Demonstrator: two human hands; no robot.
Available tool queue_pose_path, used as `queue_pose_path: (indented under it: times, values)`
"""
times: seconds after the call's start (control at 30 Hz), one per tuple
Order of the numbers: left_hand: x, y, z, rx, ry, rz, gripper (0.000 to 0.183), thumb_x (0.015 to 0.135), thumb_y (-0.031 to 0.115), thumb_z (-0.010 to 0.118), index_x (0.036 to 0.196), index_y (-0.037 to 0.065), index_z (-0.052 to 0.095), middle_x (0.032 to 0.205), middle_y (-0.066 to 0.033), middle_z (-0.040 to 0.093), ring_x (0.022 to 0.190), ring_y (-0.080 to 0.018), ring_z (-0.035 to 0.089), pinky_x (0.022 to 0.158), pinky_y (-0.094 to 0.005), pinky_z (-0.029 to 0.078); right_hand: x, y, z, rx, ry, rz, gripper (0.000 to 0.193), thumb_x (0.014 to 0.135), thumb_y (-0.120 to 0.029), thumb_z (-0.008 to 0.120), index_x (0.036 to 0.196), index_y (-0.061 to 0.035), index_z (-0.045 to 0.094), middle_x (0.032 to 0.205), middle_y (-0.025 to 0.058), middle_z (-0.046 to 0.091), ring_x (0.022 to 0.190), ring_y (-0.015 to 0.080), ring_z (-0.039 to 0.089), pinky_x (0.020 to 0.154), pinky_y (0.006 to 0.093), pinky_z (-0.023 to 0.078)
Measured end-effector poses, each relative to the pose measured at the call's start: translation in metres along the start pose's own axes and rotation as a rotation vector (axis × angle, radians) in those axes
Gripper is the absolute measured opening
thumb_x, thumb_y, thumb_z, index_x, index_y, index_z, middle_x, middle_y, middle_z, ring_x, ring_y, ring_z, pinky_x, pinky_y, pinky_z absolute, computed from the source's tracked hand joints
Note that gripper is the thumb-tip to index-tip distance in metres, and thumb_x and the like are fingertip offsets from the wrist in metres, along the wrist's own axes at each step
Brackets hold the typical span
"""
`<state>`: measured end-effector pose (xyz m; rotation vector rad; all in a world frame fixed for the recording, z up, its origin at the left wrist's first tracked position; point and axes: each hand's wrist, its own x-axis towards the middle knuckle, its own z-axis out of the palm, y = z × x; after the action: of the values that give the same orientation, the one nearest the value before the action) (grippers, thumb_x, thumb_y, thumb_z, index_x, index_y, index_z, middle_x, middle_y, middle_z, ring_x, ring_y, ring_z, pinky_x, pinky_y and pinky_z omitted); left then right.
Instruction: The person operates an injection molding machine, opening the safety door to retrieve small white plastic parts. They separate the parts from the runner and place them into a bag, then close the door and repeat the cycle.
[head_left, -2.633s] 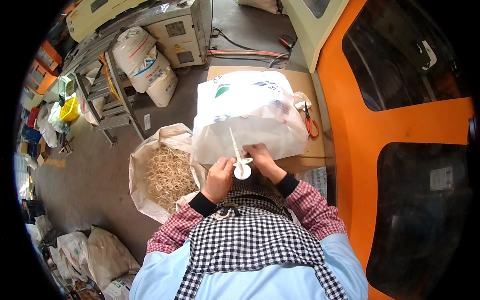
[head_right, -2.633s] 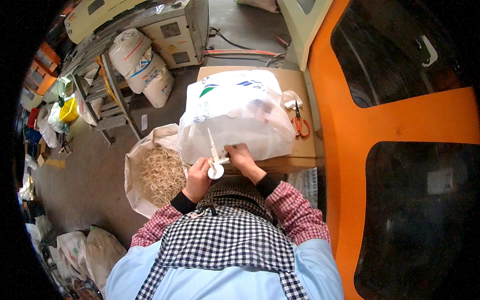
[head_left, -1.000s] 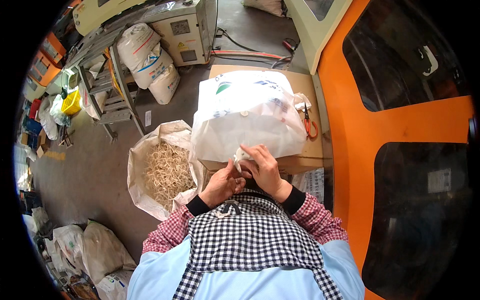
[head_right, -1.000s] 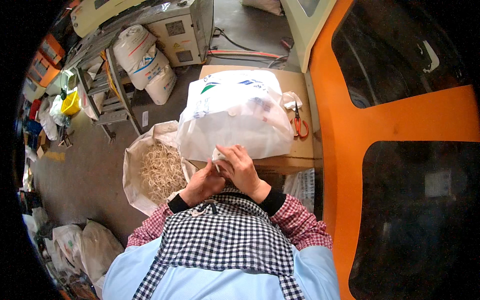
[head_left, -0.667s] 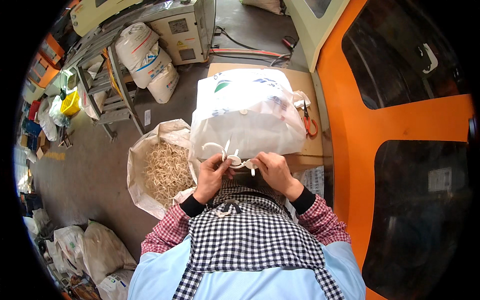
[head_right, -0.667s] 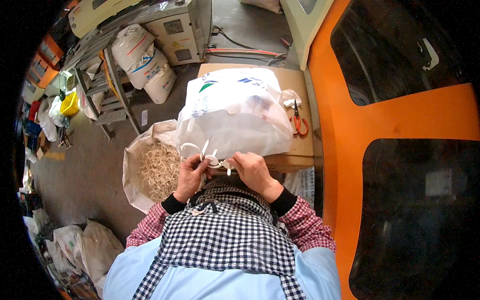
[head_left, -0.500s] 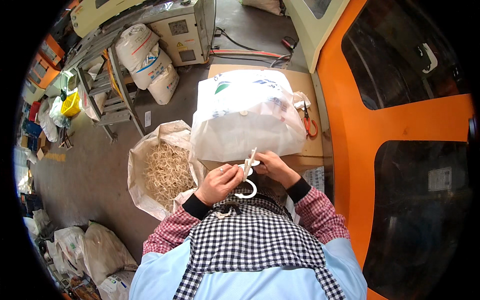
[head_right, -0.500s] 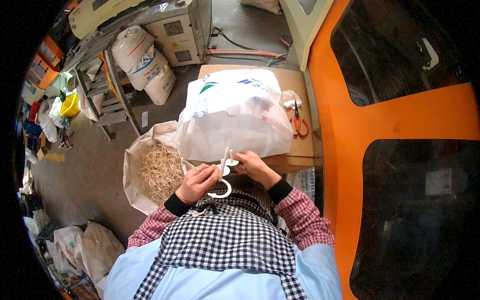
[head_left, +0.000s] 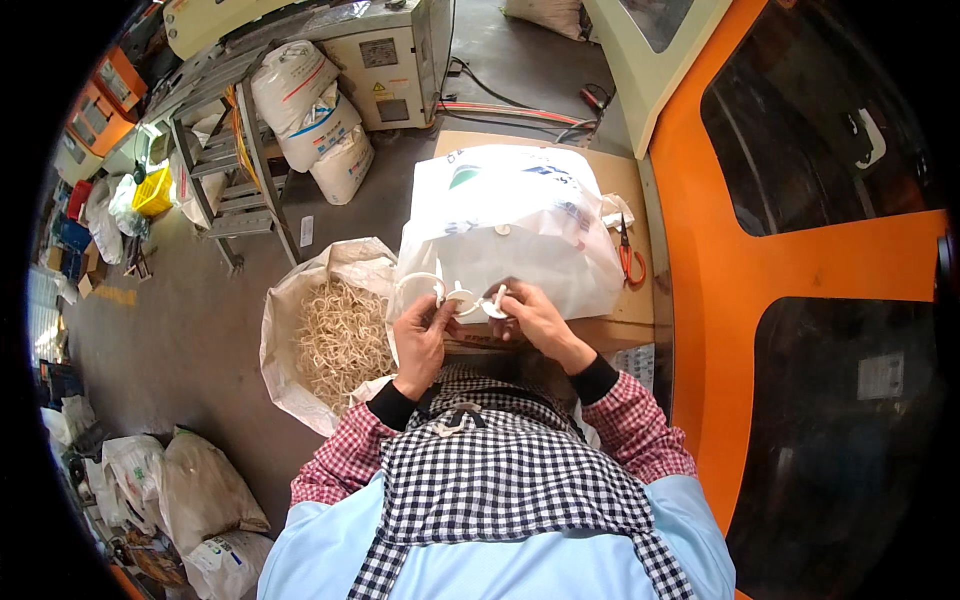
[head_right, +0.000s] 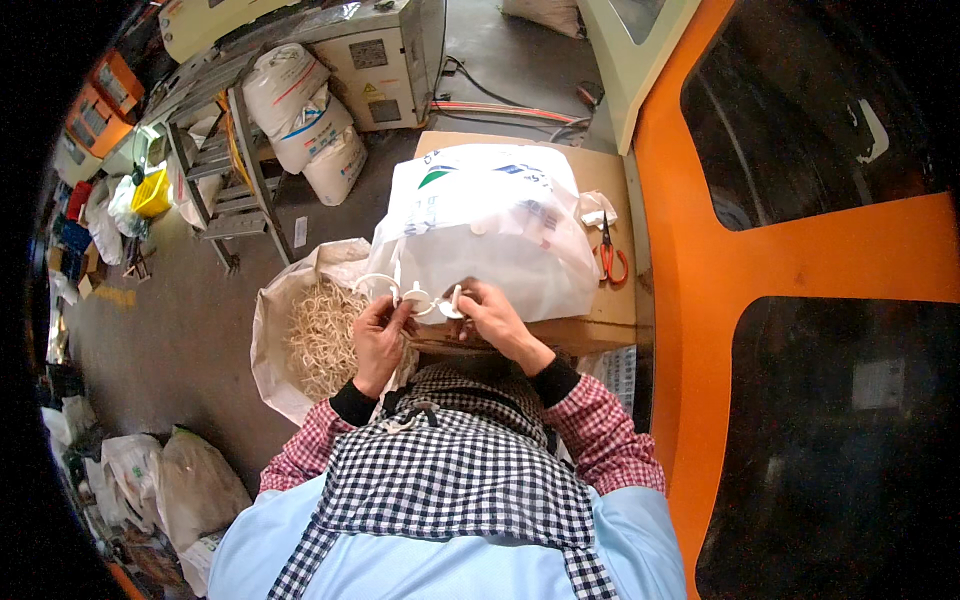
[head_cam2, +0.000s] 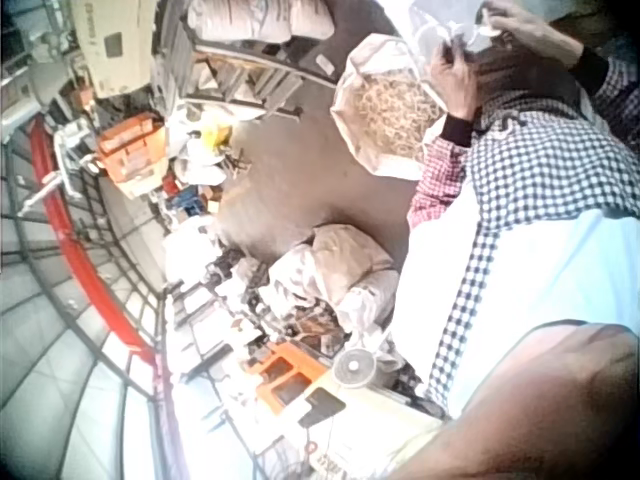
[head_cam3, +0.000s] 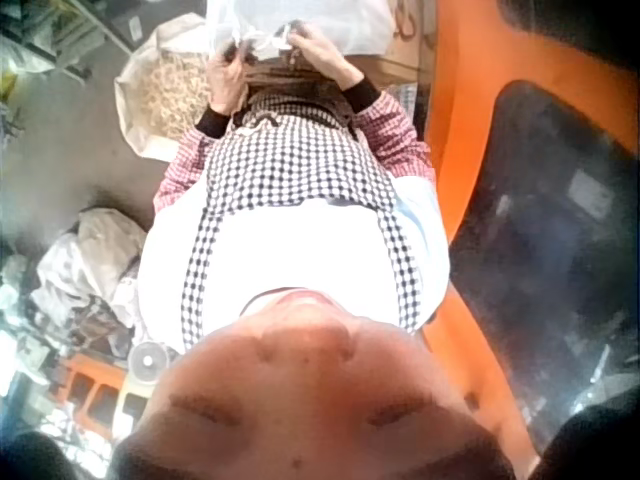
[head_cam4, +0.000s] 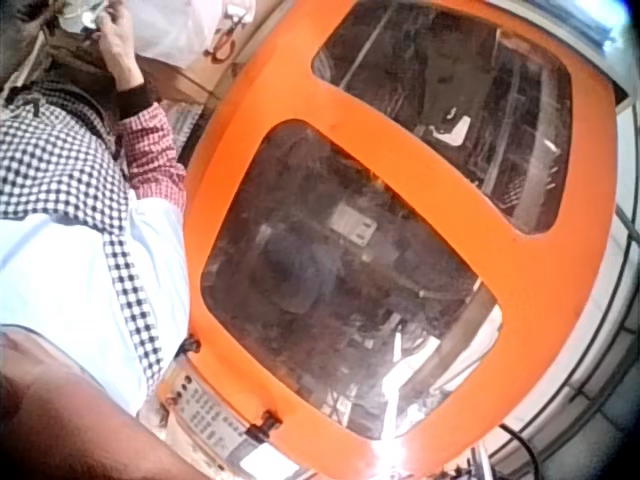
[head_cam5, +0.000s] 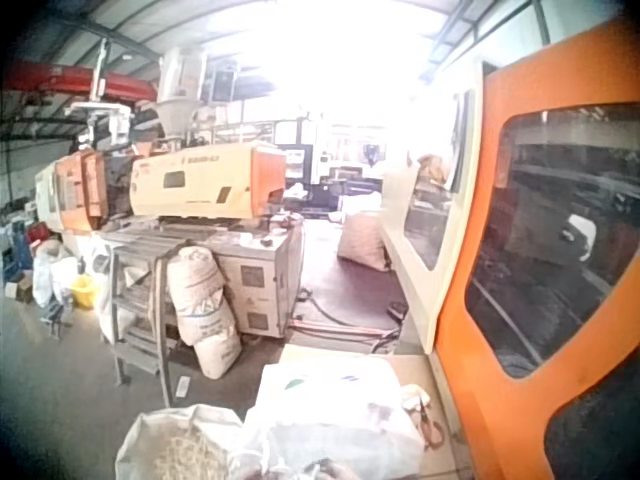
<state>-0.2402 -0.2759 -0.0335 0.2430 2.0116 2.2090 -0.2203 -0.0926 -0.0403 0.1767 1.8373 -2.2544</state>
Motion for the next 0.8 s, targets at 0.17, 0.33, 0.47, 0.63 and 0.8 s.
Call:
queue_pose_path:
  times: [0.17,0.33,0.47,0.63,0.8]
  values:
    - [-0.001,0.001,0.002,-0.147,-0.042,-0.124,0.014,0.088,0.012,0.058,0.086,0.000,0.061,0.070,-0.0021,0.061,0.057,-0.0070,0.055,0.050,-0.0192,0.044,-0.027,0.009,-0.003,0.129,-0.141,-0.070,0.035,0.093,-0.015,0.049,0.122,0.0038,0.048,0.096,0.0083,0.059,0.078,0.0131,0.059,0.067,0.0219,0.049]
    - [-0.007,0.009,0.009,-0.101,-0.059,-0.086,0.016,0.089,0.014,0.057,0.091,-0.002,0.060,0.072,-0.0052,0.061,0.056,-0.0091,0.057,0.049,-0.0196,0.046,-0.039,-0.002,0.010,-0.652,0.093,-0.469,0.045,0.079,-0.002,0.063,0.121,0.0030,0.049,0.088,0.0151,0.058,0.072,0.0243,0.059,0.067,0.0296,0.048]
    - [-0.006,-0.002,0.007,-0.229,-0.041,-0.262,0.019,0.089,0.016,0.057,0.091,-0.003,0.059,0.075,-0.0058,0.061,0.058,-0.0097,0.058,0.050,-0.0198,0.047,-0.040,0.003,0.016,-0.742,0.167,-0.674,0.033,0.082,-0.003,0.060,0.113,0.0029,0.053,0.082,0.0161,0.055,0.066,0.0324,0.055,0.063,0.0346,0.047]
    - [-0.010,-0.010,0.006,-0.297,-0.039,-0.298,0.014,0.086,0.010,0.058,0.090,-0.003,0.059,0.079,-0.0090,0.061,0.062,-0.0155,0.059,0.052,-0.0233,0.048,-0.028,0.023,0.003,-0.520,0.212,-0.437,0.022,0.089,-0.015,0.049,0.077,0.0028,0.053,0.060,0.0095,0.051,0.049,0.0238,0.048,0.045,0.0315,0.037]
    - [-0.012,-0.033,0.004,0.498,-0.082,0.638,0.010,0.078,-0.005,0.055,0.086,-0.001,0.057,0.075,-0.0145,0.054,0.067,-0.0311,0.057,0.057,-0.0352,0.045,0.025,0.032,-0.025,0.241,0.498,0.119,0.035,0.088,-0.024,0.048,0.061,-0.0022,0.051,0.050,0.0012,0.042,0.038,0.0104,0.035,0.037,0.0254,0.026]
